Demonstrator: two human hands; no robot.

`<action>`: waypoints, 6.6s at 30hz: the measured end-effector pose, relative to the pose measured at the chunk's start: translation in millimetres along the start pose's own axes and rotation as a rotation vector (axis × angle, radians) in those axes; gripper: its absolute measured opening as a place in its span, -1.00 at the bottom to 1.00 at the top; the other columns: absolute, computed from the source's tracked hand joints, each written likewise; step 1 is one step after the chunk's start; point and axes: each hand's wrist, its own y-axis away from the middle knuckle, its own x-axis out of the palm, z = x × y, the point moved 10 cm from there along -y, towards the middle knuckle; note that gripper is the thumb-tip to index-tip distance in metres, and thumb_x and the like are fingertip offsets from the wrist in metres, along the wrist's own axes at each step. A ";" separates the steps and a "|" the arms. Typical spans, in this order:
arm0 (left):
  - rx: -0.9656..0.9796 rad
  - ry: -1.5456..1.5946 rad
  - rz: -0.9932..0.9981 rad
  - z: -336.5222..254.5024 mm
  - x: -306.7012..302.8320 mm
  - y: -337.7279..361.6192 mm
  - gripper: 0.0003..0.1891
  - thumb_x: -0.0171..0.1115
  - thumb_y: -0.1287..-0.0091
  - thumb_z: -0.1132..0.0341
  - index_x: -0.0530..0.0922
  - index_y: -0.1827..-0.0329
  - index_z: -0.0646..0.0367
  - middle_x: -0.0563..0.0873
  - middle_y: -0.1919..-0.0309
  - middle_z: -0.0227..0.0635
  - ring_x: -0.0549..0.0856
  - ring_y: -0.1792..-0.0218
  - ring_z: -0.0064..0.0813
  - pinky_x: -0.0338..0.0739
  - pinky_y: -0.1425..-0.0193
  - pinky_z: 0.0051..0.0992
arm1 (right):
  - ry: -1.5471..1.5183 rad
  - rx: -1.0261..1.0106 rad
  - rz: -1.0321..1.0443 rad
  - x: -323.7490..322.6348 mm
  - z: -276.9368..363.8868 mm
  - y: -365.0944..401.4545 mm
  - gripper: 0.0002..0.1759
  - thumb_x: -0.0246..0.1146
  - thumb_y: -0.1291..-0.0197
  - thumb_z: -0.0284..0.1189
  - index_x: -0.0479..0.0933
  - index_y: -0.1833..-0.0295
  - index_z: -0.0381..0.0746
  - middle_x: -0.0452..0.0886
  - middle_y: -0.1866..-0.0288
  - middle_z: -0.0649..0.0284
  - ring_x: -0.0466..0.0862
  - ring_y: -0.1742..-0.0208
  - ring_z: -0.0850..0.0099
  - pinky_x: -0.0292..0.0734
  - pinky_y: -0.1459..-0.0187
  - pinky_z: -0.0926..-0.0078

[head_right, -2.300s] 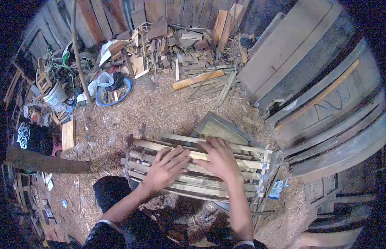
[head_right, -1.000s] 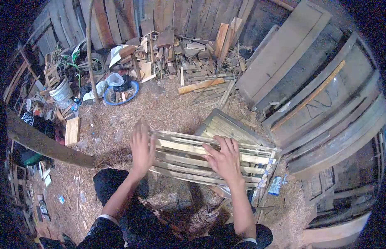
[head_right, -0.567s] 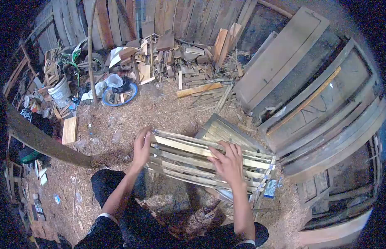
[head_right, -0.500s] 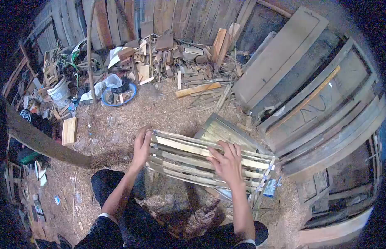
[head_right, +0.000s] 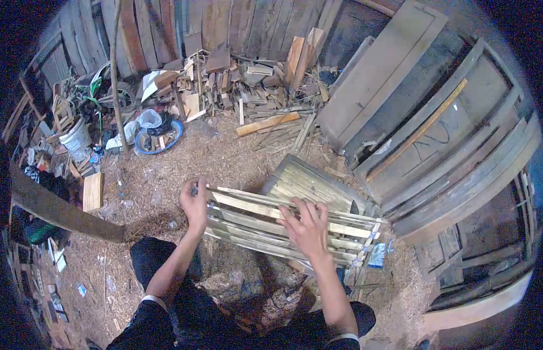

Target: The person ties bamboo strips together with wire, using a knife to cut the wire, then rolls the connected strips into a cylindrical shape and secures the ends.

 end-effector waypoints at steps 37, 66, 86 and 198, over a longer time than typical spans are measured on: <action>0.147 -0.052 0.057 -15.3 -4.7 7.5 -0.72 0.08 -0.59 0.36 0.67 -0.09 0.41 0.76 -0.03 -0.07 0.69 -0.11 -0.29 0.47 -0.33 -0.31 | -0.545 0.776 -0.558 -90.9 -157.7 128.3 -0.76 0.10 -0.57 -0.40 0.49 -0.13 -0.35 0.57 -0.13 0.13 0.53 -0.23 0.30 0.35 -0.35 0.36; 1.101 -0.375 0.734 -159.3 136.3 209.8 -0.36 0.35 -0.32 0.12 0.46 -0.47 0.03 0.40 -0.53 -0.11 0.32 -0.58 -0.14 0.06 -0.62 0.03 | -0.270 0.659 -0.790 -93.8 -134.0 142.0 -0.91 0.26 -0.42 -0.59 0.54 0.02 -0.35 0.63 0.04 0.16 0.59 0.00 0.35 0.49 -0.14 0.39; 1.069 -0.179 0.712 -174.3 100.0 222.3 -0.41 0.51 -0.22 0.19 0.60 -0.30 0.20 0.70 0.12 -0.21 0.68 0.16 -0.23 0.62 0.09 -0.25 | -0.143 0.179 -0.789 -150.3 -55.8 108.8 -0.76 0.52 -0.06 -0.63 0.65 0.16 -0.40 0.71 0.19 0.09 0.70 0.09 0.11 0.62 0.03 0.21; 1.297 -0.122 1.150 -201.7 -62.5 170.8 -0.53 0.46 -0.10 -0.14 0.63 0.50 0.13 0.58 0.33 -0.38 0.66 0.17 -0.30 0.52 -0.04 -0.32 | -0.484 -0.461 0.092 -64.0 142.6 50.5 -0.54 0.56 0.17 -0.03 0.65 0.29 -0.14 0.60 0.27 0.34 0.62 0.08 0.34 0.46 0.03 0.32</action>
